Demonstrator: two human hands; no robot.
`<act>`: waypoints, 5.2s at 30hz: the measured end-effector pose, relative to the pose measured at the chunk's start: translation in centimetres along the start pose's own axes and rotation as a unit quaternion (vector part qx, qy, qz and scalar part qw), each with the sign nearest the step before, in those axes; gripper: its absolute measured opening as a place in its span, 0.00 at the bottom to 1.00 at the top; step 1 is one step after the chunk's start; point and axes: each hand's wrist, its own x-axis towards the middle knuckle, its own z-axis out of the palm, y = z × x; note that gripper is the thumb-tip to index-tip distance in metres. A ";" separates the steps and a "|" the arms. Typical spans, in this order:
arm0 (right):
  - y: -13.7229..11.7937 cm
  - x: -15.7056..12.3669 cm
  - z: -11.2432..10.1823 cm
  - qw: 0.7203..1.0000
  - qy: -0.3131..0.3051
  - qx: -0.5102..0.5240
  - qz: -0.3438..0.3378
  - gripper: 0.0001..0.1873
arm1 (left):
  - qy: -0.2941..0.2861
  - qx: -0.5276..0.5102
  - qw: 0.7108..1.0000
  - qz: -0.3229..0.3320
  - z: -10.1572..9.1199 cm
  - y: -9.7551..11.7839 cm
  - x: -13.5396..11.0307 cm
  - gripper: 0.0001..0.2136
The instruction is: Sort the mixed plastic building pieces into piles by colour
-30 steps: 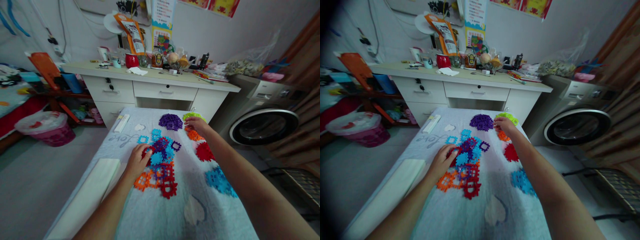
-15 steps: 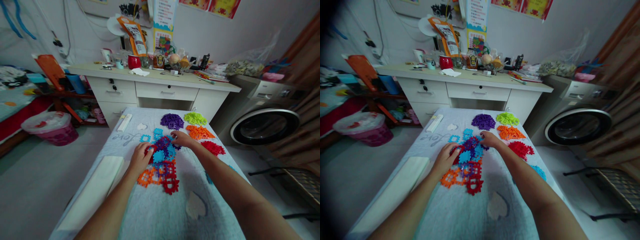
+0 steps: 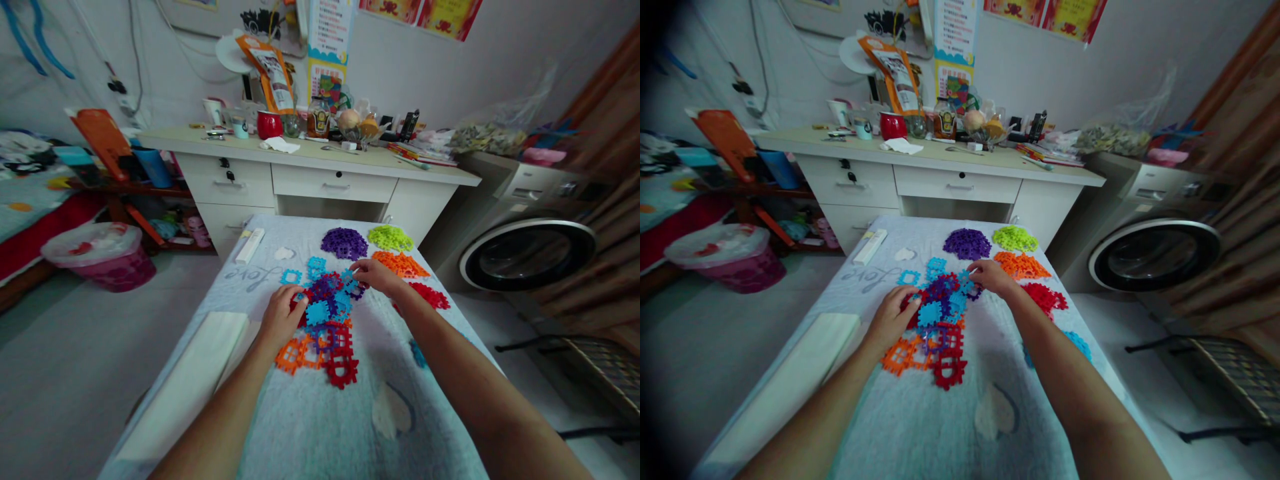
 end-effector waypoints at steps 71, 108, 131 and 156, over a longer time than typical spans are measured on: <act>-2.0 -13.9 6.7 0.949 0.123 -0.269 -0.111 0.12 | -0.024 0.018 1.000 -0.002 -0.3 -0.6 -0.6 0.13; 7.3 -23.7 -5.4 0.867 0.468 -0.154 0.074 0.07 | -0.027 0.025 0.999 -0.021 -0.4 -0.2 -0.3 0.14; 2.6 -19.5 0.1 0.896 0.407 -0.146 -0.102 0.08 | -0.041 0.029 0.998 -0.026 -0.4 0.0 -0.3 0.15; 1.4 -11.5 8.5 0.933 0.097 -0.212 -0.273 0.12 | -0.031 0.016 0.999 -0.027 -0.4 -0.3 -0.4 0.14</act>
